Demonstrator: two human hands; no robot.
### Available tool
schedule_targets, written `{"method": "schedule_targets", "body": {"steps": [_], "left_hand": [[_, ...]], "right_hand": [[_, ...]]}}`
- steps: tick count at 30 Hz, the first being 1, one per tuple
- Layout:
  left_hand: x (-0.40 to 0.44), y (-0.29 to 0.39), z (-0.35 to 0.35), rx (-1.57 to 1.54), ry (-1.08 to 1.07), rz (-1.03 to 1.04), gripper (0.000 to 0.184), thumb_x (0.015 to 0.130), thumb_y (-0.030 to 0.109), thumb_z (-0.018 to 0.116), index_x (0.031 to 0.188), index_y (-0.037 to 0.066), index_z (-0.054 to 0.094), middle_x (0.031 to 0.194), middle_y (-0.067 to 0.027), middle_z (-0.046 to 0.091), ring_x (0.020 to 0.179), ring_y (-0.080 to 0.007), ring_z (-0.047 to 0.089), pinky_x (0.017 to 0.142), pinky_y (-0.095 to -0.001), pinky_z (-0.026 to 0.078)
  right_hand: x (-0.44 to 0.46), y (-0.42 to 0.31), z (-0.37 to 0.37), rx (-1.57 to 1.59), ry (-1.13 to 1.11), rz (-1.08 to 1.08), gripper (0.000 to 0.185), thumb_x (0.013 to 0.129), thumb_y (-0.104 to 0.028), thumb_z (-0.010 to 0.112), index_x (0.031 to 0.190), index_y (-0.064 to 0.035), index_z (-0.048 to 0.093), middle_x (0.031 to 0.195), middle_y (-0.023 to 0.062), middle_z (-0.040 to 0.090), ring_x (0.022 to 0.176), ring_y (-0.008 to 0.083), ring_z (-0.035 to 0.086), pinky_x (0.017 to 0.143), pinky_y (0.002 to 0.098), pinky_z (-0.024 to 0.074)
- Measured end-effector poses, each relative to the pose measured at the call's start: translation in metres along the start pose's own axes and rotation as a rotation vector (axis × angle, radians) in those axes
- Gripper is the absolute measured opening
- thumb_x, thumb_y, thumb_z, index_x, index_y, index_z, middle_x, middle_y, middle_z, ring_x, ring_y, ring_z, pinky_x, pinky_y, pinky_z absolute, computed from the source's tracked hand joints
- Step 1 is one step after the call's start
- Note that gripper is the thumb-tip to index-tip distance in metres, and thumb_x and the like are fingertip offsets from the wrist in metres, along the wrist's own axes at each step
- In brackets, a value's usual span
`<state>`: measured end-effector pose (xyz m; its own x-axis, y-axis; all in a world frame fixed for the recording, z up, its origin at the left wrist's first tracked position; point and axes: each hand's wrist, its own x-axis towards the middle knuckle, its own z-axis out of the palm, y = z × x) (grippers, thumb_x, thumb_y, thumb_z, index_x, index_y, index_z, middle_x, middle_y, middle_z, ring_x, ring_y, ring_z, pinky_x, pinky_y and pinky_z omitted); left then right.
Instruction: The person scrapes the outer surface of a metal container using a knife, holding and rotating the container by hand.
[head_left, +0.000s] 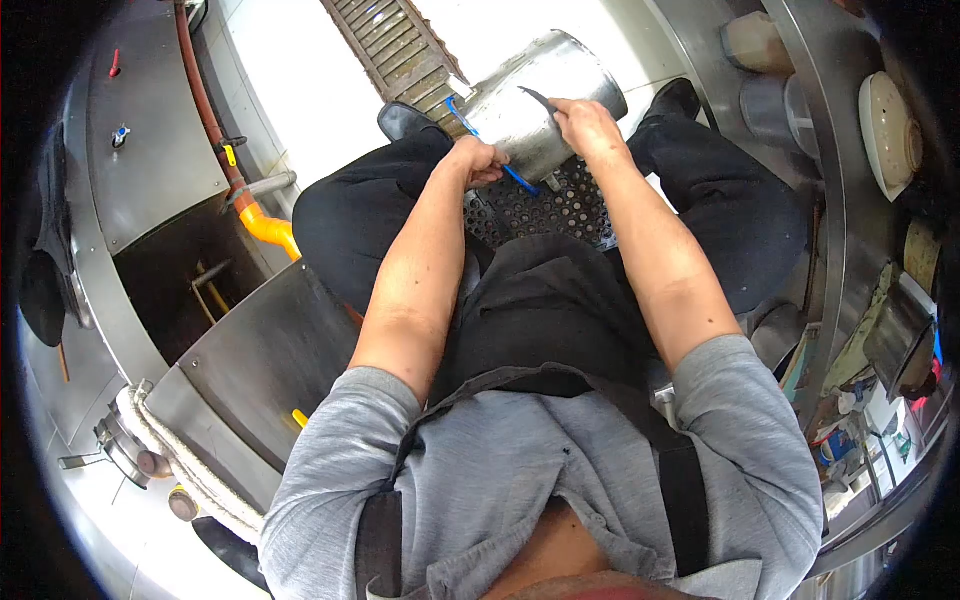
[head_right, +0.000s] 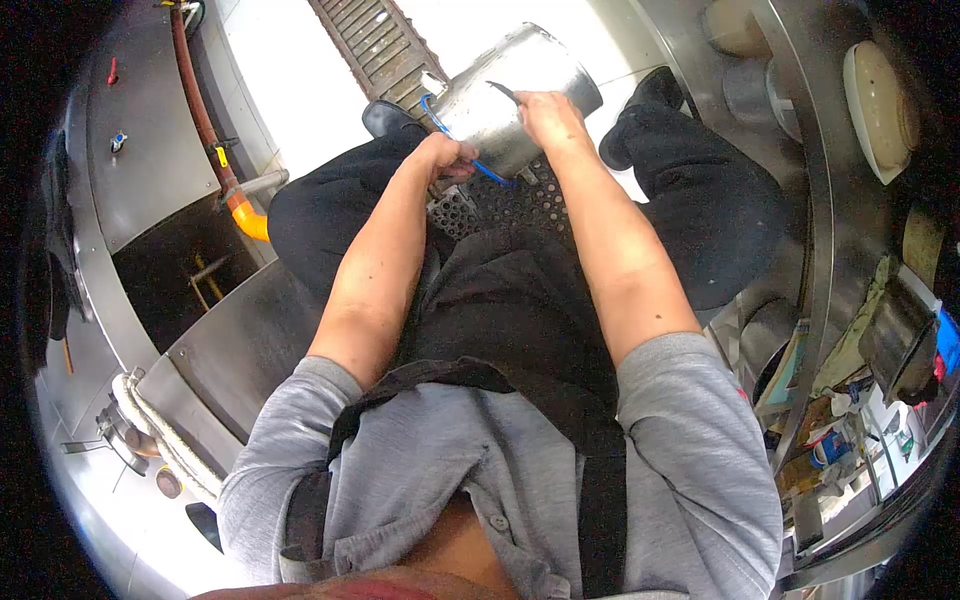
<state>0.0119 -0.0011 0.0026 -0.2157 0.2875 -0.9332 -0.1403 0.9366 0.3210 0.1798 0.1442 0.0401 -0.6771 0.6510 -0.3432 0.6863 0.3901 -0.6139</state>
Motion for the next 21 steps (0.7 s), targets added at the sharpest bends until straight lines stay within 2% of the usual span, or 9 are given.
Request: {"method": "schedule_targets", "body": {"steps": [1,3,5,8,12,17,21], "left_hand": [[-0.003,0.003,0.001,0.001,-0.001,0.003,0.022,0.077,0.008,0.072,0.092,-0.007,0.066,0.084,-0.0169,0.068,0.073,-0.0255,0.069,0.064,-0.0329,0.059],[-0.007,0.004,0.002,0.013,0.003,-0.011,0.021,0.078,0.008,0.071,0.092,-0.007,0.066,0.084,-0.0163,0.068,0.074,-0.0253,0.069,0.064,-0.0326,0.058],[-0.007,0.004,0.001,0.005,0.006,-0.010,0.021,0.078,0.008,0.071,0.092,-0.007,0.066,0.084,-0.0158,0.068,0.075,-0.0252,0.068,0.064,-0.0326,0.058],[-0.004,0.003,0.003,-0.012,0.022,0.004,0.021,0.079,0.008,0.071,0.092,-0.007,0.066,0.084,-0.0152,0.068,0.075,-0.0252,0.068,0.064,-0.0326,0.058],[-0.003,0.001,0.002,-0.006,0.011,0.012,0.022,0.079,0.008,0.071,0.093,-0.008,0.066,0.086,-0.0153,0.068,0.075,-0.0253,0.068,0.065,-0.0326,0.058],[-0.002,0.002,0.001,-0.009,0.004,-0.006,0.022,0.079,0.008,0.071,0.093,-0.008,0.066,0.087,-0.0161,0.068,0.076,-0.0253,0.068,0.066,-0.0326,0.058],[-0.004,0.004,0.001,0.020,0.015,-0.003,0.022,0.078,0.008,0.071,0.092,-0.008,0.066,0.087,-0.0160,0.068,0.076,-0.0244,0.068,0.066,-0.0324,0.058]], "right_hand": [[-0.002,-0.002,0.000,0.000,0.011,-0.026,0.028,0.087,-0.017,0.058,0.113,-0.0129,0.067,0.103,0.0192,0.066,0.101,0.0354,0.061,0.091,0.0430,0.0466],[-0.007,-0.003,-0.004,0.014,0.011,-0.033,0.028,0.086,-0.016,0.059,0.113,-0.0134,0.067,0.102,0.0186,0.066,0.100,0.0350,0.061,0.091,0.0434,0.0466],[-0.011,-0.004,-0.011,-0.014,-0.055,-0.009,0.029,0.087,-0.019,0.056,0.114,-0.0194,0.066,0.105,0.0156,0.066,0.102,0.0342,0.061,0.092,0.0439,0.0472],[-0.017,0.003,-0.004,0.078,0.019,0.012,0.029,0.087,-0.018,0.056,0.114,-0.0191,0.066,0.107,0.0164,0.065,0.103,0.0345,0.061,0.092,0.0438,0.0469],[-0.020,0.008,-0.003,0.098,0.010,0.093,0.030,0.087,-0.018,0.056,0.116,-0.0184,0.065,0.108,0.0170,0.065,0.103,0.0348,0.060,0.092,0.0439,0.0467],[-0.017,0.013,0.002,0.135,0.087,0.032,0.031,0.087,-0.017,0.057,0.117,-0.0176,0.064,0.107,0.0175,0.065,0.102,0.0354,0.060,0.091,0.0439,0.0472],[-0.017,0.007,0.005,0.085,0.066,-0.028,0.031,0.087,-0.016,0.057,0.117,-0.0174,0.065,0.106,0.0175,0.065,0.101,0.0353,0.061,0.090,0.0438,0.0475]]}}
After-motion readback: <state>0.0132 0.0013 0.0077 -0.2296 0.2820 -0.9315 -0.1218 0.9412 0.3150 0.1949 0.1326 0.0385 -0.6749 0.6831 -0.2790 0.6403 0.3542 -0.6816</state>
